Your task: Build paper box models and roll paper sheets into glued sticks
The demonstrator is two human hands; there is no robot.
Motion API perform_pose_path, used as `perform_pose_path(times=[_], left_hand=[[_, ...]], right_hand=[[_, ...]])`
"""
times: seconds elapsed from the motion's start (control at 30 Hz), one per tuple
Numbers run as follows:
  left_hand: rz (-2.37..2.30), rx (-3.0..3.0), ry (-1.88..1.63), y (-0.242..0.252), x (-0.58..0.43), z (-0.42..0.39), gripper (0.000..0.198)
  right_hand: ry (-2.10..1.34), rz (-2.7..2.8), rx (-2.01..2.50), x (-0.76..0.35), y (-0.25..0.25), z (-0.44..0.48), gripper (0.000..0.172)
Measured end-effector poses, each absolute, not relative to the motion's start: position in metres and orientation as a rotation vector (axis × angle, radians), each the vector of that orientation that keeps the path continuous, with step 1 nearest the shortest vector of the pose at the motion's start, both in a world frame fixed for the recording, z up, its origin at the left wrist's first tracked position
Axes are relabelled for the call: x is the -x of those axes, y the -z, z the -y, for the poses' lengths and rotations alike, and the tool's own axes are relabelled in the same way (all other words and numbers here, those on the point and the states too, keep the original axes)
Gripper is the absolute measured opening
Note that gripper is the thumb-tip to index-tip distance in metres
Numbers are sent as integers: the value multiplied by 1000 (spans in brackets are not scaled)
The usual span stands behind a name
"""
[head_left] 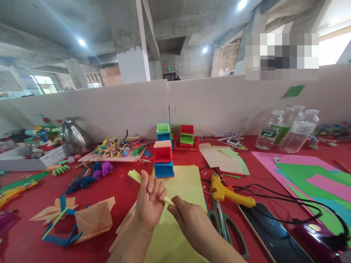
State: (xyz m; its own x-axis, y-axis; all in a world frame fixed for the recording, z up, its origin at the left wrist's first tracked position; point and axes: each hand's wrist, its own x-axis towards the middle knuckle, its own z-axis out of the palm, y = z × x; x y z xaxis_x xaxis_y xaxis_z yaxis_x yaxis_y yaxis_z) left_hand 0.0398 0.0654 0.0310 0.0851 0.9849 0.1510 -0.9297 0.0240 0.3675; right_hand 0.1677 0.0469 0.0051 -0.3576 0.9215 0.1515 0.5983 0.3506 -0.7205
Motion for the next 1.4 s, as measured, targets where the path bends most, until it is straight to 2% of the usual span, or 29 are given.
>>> perform_pose_path(times=[0.13, 0.2, 0.27, 0.4, 0.47, 0.53, 0.63, 0.7, 0.77, 0.93, 1.0, 1.1, 1.2, 1.33, 1.4], left_hand=[[-29, -512, -1382, -30, -32, -59, 50], [-30, -537, -1378, -30, -32, -57, 51], [-102, -512, -1425, -31, -35, -58, 50], [-306, -386, -1588, -32, -41, -66, 48], [-295, -346, -1577, -32, -41, -68, 47], [-193, -355, -1497, -31, -38, -68, 45], [-36, -426, -1375, -31, -34, -64, 44], [-1, -447, -1354, -30, -33, -62, 46], [-30, -416, -1388, -30, -34, -62, 48], [-239, -245, -1567, -29, -40, -69, 47], [-276, -188, -1586, -30, -41, -71, 48], [-261, -154, -1577, -31, -41, -72, 48], [-155, -192, -1509, -31, -37, -69, 48], [76, -359, -1365, -29, -31, -63, 46], [105, -404, -1351, -28, -30, -62, 46]], right_hand=[[-1801, 1788, 928, -175, -15, -43, 43], [-2041, 1698, 819, -177, -16, -42, 46], [-1781, 1817, 967, -175, -13, -44, 39], [-725, 2054, 1373, -166, -2, -46, 19], [-625, 2072, 1406, -164, -1, -46, 17], [-925, 2022, 1318, -167, -4, -44, 24], [-1728, 1767, 1009, -175, -13, -42, 38], [-2014, 1630, 881, -178, -17, -42, 41], [-1853, 1721, 976, -177, -16, -42, 38], [-518, 2205, 1461, -166, -5, -43, 21], [-301, 2312, 1510, -163, -2, -42, 18], [-271, 2341, 1498, -162, -3, -41, 16], [-605, 2185, 1417, -165, -9, -40, 20], [-1726, 1767, 1027, -174, -17, -40, 38], [-1999, 1643, 899, -176, -19, -41, 42]])
